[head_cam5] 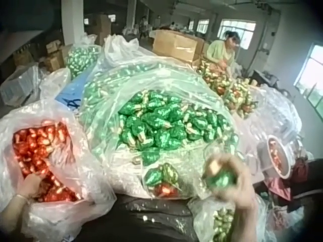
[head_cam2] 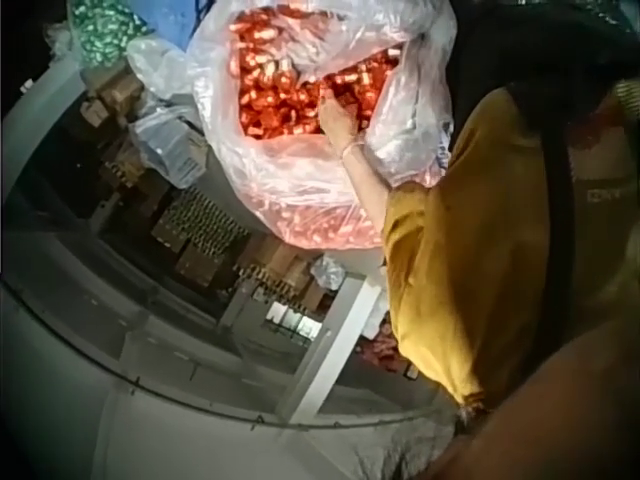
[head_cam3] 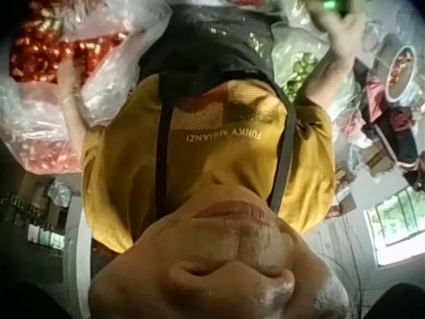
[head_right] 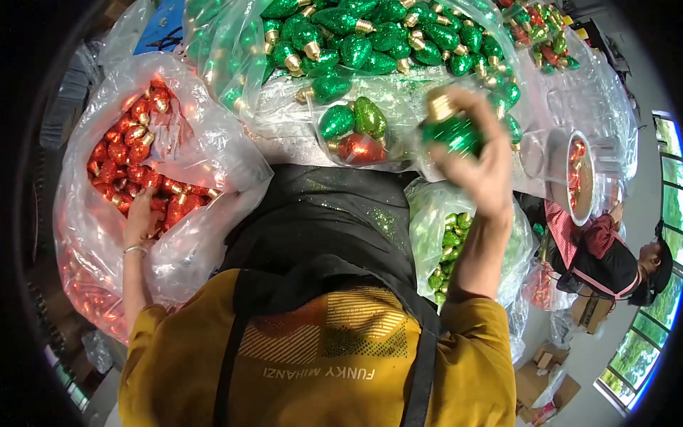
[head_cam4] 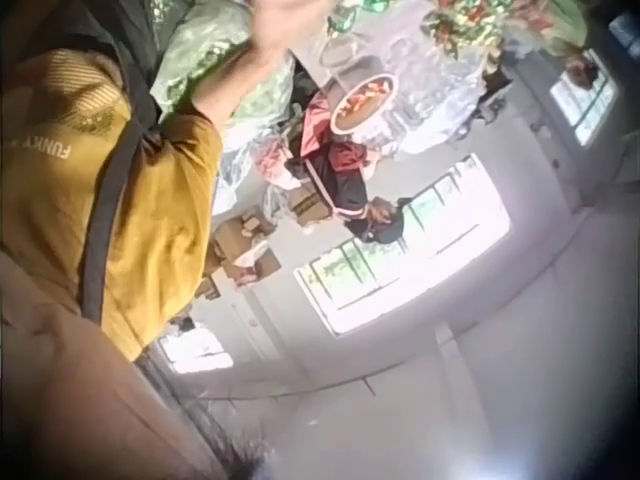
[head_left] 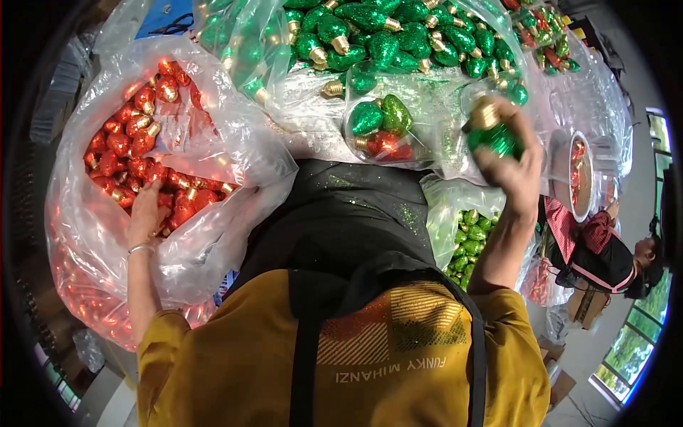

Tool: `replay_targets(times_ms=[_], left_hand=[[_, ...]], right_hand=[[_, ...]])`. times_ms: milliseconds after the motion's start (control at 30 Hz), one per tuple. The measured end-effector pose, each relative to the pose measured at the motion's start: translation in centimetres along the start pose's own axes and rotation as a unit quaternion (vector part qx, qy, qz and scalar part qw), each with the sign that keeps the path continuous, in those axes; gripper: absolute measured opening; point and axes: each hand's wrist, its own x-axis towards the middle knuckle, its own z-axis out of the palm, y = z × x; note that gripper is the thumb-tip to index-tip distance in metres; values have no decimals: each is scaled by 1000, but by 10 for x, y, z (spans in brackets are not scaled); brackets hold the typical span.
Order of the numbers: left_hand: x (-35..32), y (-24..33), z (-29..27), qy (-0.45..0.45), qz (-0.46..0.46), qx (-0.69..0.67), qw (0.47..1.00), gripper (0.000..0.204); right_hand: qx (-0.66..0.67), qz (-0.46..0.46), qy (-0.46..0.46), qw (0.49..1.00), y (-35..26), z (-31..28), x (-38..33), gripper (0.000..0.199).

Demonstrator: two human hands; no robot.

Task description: Sorting and packaging green and red plastic bell pepper-shaped items into plastic bags.

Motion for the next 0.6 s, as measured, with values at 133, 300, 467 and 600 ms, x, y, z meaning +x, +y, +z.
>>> replay_targets(times_ms=[133,300,467,600], left_hand=[[-20,67,-94,199,29,-279,939,48],[1,238,-180,361,394,-318,783,42],[48,325,-174,331,546,-209,741,46],[57,347,-175,218,506,-149,821,45]], right_hand=[[-253,56,-97,961,-30,46,-21,57],[-256,66,-108,958,-8,52,-30,60],[-269,31,-107,957,0,48,-32,59],[-259,-28,-124,957,9,46,-38,59]])
